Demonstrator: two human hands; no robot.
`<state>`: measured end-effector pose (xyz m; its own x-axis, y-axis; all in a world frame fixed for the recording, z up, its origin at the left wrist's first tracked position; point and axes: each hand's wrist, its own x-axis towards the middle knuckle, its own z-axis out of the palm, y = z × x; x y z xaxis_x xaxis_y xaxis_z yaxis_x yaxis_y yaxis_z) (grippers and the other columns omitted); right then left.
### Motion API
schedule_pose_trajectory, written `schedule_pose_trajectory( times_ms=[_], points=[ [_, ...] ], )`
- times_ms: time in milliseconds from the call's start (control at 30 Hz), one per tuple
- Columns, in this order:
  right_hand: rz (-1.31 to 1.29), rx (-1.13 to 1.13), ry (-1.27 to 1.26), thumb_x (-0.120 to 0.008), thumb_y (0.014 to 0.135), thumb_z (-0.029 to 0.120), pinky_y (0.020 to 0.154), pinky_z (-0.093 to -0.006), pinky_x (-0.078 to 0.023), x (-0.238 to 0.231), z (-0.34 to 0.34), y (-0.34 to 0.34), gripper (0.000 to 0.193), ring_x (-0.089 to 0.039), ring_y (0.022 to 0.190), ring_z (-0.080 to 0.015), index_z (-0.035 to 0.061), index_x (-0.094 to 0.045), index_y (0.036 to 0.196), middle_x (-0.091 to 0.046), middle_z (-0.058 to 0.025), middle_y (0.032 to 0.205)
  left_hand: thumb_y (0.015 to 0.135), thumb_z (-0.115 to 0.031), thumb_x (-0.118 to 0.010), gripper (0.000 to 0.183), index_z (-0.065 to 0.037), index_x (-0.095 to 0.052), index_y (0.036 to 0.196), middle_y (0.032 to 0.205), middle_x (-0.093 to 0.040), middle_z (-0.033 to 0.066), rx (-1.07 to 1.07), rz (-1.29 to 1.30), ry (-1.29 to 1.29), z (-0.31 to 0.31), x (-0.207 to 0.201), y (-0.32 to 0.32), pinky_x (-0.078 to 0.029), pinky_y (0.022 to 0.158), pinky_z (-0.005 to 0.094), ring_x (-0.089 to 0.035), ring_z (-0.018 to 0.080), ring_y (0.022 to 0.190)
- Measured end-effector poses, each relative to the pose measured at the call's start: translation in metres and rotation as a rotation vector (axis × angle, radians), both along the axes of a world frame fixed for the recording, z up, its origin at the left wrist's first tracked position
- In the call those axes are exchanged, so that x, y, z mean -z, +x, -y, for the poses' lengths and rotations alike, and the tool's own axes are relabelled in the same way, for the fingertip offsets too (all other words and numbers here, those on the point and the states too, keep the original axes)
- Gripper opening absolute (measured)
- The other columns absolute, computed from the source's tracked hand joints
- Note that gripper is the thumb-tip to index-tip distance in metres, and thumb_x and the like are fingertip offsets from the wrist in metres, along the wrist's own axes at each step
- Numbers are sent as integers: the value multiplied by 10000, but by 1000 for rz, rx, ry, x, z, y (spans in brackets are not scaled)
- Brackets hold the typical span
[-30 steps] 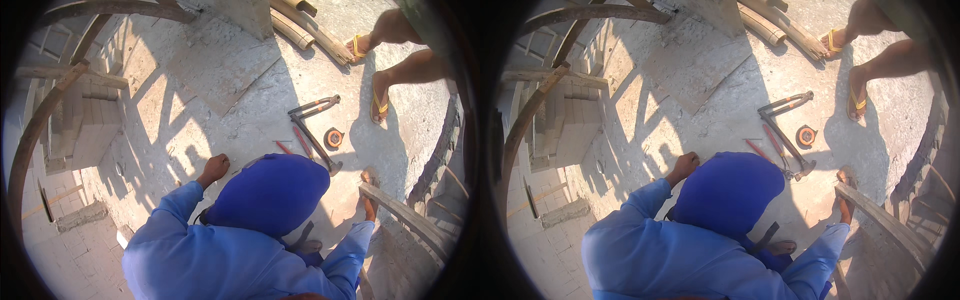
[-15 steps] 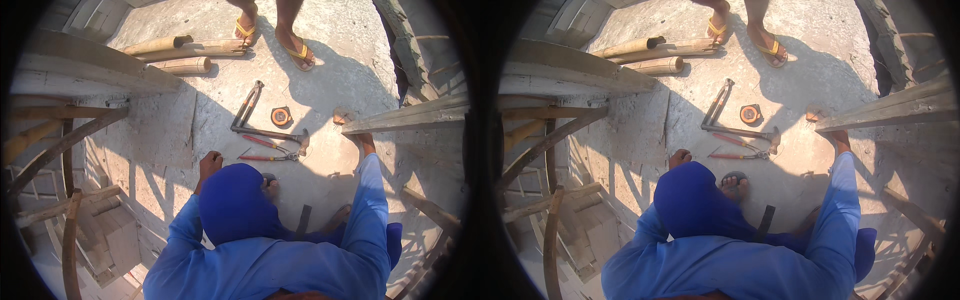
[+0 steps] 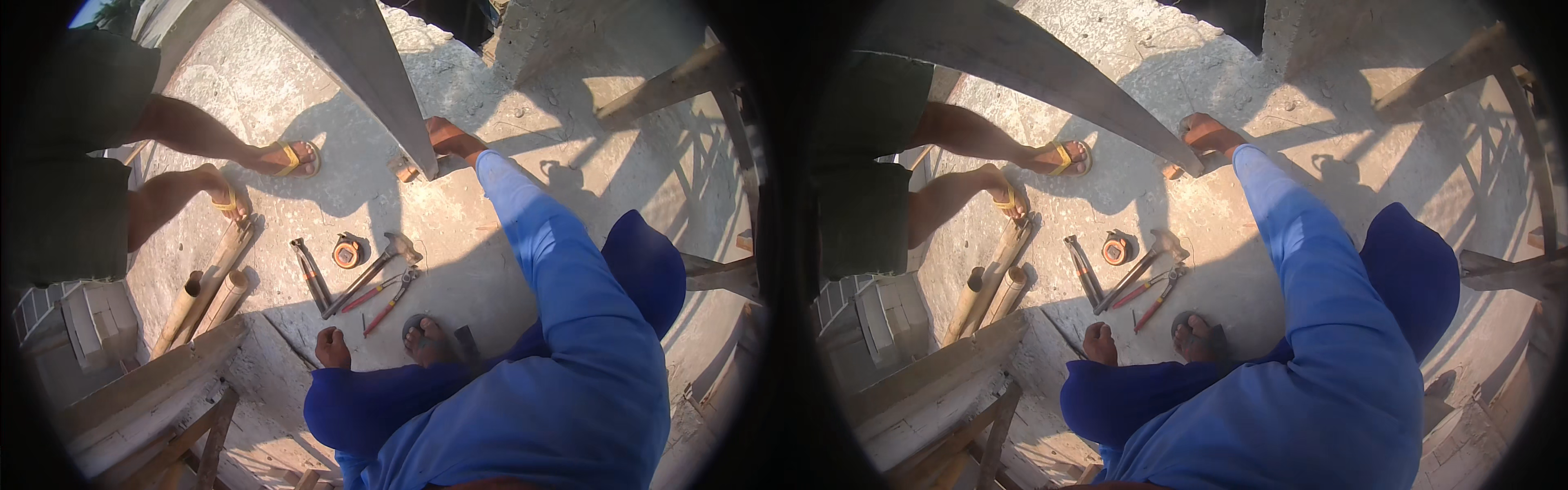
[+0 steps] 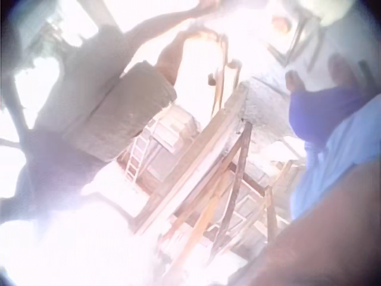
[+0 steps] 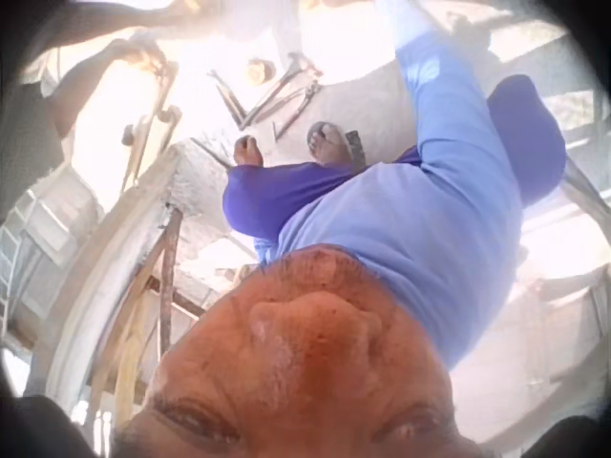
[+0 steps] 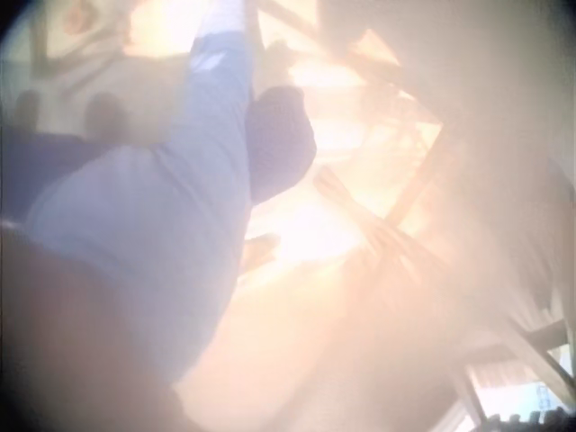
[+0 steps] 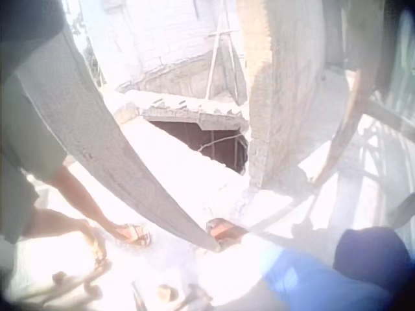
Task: The person measures, hammers, and adjusts a metal stud within a concrete structure, using a measuring tape, a hammer, and pliers.
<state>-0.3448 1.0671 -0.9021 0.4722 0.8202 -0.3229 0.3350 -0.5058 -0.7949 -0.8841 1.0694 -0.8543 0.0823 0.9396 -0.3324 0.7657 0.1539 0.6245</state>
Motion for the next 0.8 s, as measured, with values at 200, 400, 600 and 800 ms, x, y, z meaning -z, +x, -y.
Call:
schedule_pose_trajectory(
  times_ms=[200,400,600,800],
  points=[
    [-244,160,86,-622,780,194,623,-319,-464,4,10,-11,219,-605,699,-169,13,-652,901,-640,-98,754,789,-87,-602,141,13,-641,881,762,-637,87,78,-27,25,-20,1,23,-467,678,299,-578,158,701],
    [-393,319,373,-581,804,149,544,-309,-458,6,-12,-7,150,-582,552,-168,16,-604,868,-597,-94,679,782,-78,-595,128,22,-636,851,715,-619,81,134,-49,-4,-17,-8,53,-451,640,290,-557,144,662],
    [-2,800,203,-550,817,186,825,-418,-483,28,2,54,362,-619,964,-355,4,-498,1125,-630,-258,990,787,-90,-546,168,52,-611,851,629,-573,85,172,-97,43,-16,-8,51,-425,491,295,-526,138,516],
    [66,867,-168,-509,851,282,905,-479,-441,10,25,102,532,-564,1050,-436,-10,-350,1266,-593,-304,1072,769,-78,-568,149,29,-634,850,683,-616,98,145,-192,-100,-12,-7,65,-454,567,317,-566,165,593]
  ],
)
